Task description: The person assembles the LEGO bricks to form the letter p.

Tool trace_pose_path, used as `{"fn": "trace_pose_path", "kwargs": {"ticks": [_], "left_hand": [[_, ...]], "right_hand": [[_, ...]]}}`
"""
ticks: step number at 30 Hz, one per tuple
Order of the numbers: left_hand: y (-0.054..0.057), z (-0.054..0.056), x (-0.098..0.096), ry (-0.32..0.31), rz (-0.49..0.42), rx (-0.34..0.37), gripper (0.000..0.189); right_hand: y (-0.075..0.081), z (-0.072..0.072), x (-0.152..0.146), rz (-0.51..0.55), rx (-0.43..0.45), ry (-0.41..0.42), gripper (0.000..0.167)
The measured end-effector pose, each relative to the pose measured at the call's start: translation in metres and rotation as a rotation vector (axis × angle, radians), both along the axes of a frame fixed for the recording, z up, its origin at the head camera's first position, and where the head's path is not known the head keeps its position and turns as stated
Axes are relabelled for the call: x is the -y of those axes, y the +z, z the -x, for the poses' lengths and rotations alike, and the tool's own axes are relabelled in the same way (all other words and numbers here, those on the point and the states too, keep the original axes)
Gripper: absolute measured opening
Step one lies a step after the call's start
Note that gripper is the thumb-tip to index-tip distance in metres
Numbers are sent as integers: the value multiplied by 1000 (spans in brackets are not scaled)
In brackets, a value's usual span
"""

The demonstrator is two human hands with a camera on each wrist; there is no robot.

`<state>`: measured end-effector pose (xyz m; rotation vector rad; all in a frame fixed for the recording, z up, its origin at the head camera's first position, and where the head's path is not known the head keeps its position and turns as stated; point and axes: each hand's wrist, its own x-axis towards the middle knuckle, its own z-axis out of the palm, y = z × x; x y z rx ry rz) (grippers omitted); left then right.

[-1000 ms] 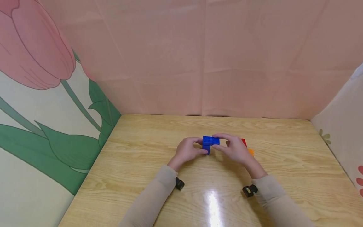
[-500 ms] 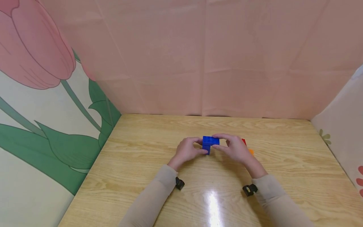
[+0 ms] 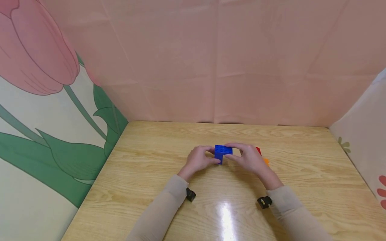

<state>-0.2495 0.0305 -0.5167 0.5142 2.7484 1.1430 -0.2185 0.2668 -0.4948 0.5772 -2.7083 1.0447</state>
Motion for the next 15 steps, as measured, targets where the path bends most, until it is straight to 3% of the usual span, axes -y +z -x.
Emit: {"fn": "trace_pose_path", "kwargs": {"ticks": [15], "left_hand": [[0,-1,0,-4,-7,-8,43]], "right_hand": [[2,-2,0,-5,67,-31,40]]}}
